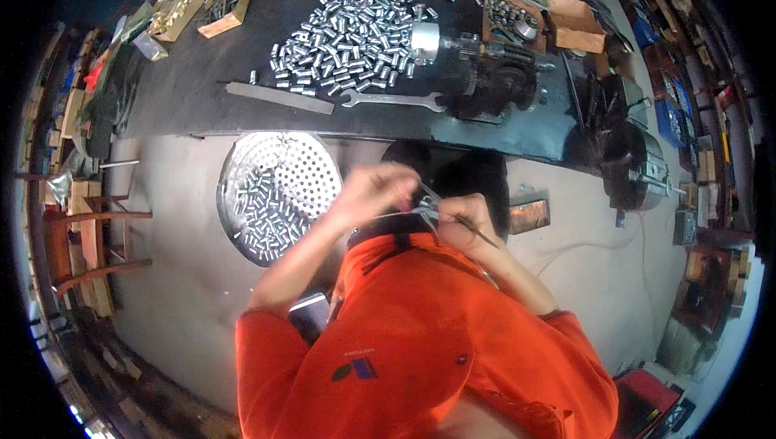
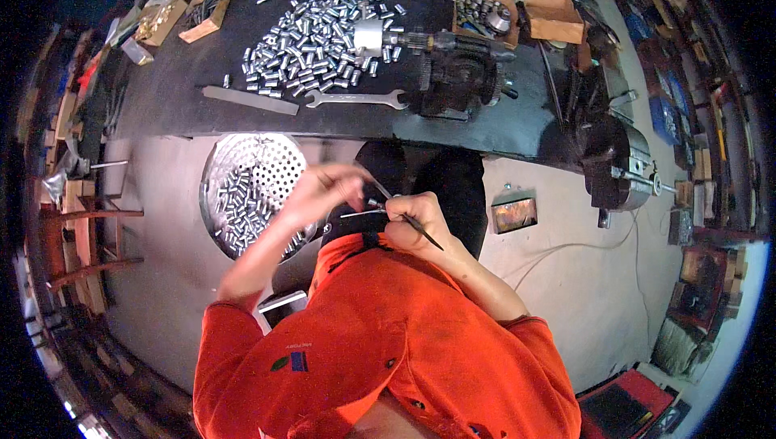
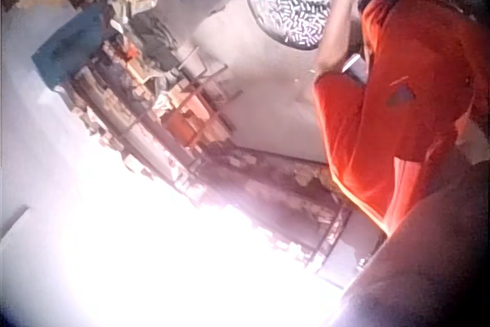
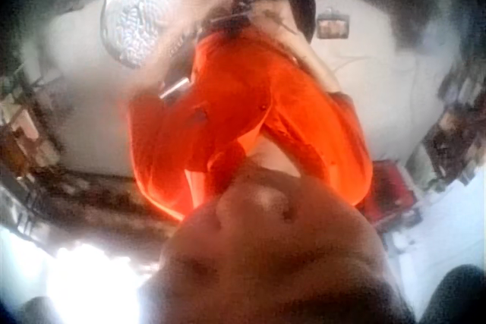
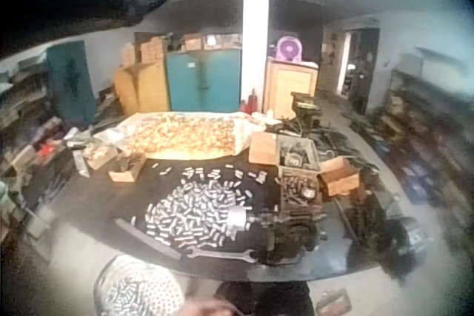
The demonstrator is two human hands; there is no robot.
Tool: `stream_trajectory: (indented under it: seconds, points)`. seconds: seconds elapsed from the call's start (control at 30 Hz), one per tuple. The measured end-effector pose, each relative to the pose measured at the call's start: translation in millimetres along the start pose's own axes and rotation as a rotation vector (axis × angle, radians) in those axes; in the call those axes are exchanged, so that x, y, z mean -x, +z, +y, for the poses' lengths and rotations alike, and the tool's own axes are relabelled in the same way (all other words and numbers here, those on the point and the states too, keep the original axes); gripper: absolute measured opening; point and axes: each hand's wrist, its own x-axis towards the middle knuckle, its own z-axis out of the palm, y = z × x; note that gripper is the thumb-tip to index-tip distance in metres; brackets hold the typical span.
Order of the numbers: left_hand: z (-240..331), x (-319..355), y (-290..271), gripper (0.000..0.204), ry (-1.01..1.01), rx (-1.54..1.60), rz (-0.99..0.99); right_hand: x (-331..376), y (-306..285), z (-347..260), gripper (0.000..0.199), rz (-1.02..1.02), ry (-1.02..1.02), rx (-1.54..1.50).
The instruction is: The person repeatedly picks up small cylindrical metal parts from a perforated metal tray and uses a pair of pliers to trim or adjust them. After each adjustment, the person places the part onto a pile on the workbench.
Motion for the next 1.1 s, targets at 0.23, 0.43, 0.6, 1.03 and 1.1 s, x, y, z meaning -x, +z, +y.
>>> stream_trajectory:
  seconds: [0.23,0.43,0.6,1.03,1.1]
  points:
    - [-24.1,10.8,39.5,0.017,0.157,0.228,0.039,3.8,13.4,10.9,0.023,0.004,0.136,-0.140]
    - [-29.5,13.1,37.8,0.017,0.175,0.422,-0.023,0.0,12.9,-1.8,0.024,-0.013,0.241,-0.253]
    - [-30.7,16.0,35.4,0.016,0.129,0.566,-0.007,-2.7,14.2,-6.5,0.017,-0.041,0.256,-0.327]
    - [-54.2,13.0,6.2,0.021,-0.037,0.225,0.370,-1.8,26.6,8.9,0.021,-0.117,-0.181,0.335]
    - [-85.6,15.7,-23.6,0.020,-0.058,0.122,0.505,-2.8,21.9,3.3,0.022,-0.099,-0.166,0.285]
